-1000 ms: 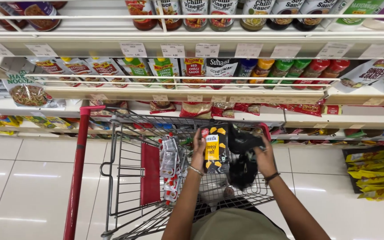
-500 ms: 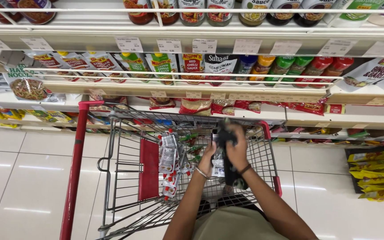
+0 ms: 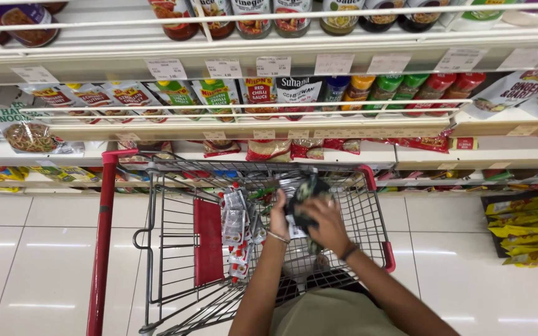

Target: Selecting and organizing sauce packets from a shopping cart onto store shelves.

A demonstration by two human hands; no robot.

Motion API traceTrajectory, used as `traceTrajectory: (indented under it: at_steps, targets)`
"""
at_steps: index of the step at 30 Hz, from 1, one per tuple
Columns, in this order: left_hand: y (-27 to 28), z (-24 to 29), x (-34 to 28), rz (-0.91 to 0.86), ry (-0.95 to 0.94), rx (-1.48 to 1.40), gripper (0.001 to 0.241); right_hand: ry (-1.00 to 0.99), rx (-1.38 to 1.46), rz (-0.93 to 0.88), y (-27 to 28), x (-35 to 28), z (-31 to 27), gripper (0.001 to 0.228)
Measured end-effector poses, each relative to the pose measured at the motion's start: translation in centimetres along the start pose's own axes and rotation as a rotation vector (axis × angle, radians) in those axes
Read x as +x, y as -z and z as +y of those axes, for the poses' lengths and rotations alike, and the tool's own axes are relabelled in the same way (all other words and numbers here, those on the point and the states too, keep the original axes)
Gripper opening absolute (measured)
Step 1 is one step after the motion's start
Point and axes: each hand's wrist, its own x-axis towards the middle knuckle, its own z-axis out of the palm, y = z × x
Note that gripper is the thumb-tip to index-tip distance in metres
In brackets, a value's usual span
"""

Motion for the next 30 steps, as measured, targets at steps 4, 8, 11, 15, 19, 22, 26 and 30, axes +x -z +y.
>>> traceTrajectory:
  at_steps: [4, 8, 11, 15, 19, 22, 26, 30]
  targets:
    - [-0.8, -0.6, -0.6, -0.214, 0.125, -0.062, 0.058, 0.041, -0.163, 0.234, 1.9, 5.1, 0.2, 0.059]
    - [-0.3, 0.9, 0.8, -0.127, 0.043, 0.014, 0.058, -0.024, -0.046, 0.153, 0.3, 3.3, 0.3, 0.062]
    - [-2.0, 4.1, 0.3, -0.103, 0.001, -0.03, 0.064, 0.17, -0.037, 0.034, -1.1, 0.0, 0.0, 0.051]
    - [0.5, 1.9, 1.3, -0.116, 0.112, -0.024, 0.075, 0.046, -0.032, -0.126, -0.1, 1.3, 0.5, 0.054]
    - [-1.5, 1.8, -1.2, -0.331, 0.172, 0.05, 0.076, -0.111, -0.021, 0.142, 2.5, 5.4, 1.8, 0.051]
    - [-0.9, 0.5, 0.0, -0.132, 0.073, 0.178, 0.076, -0.111, 0.101, 0.206, 1.6, 5.6, 2.3, 0.056]
    - [0.1, 1.2, 2.6, 0.0, 0.001, 0.077, 0.076, 0.0, -0.001, 0.107, -0.1, 1.4, 1.8, 0.05]
    - [0.8, 3.4, 2.6, -0.018, 0.023, -0.281, 0.073, -0.077, 0.321, -0.002, -1.2, -1.8, 6.7, 0.053]
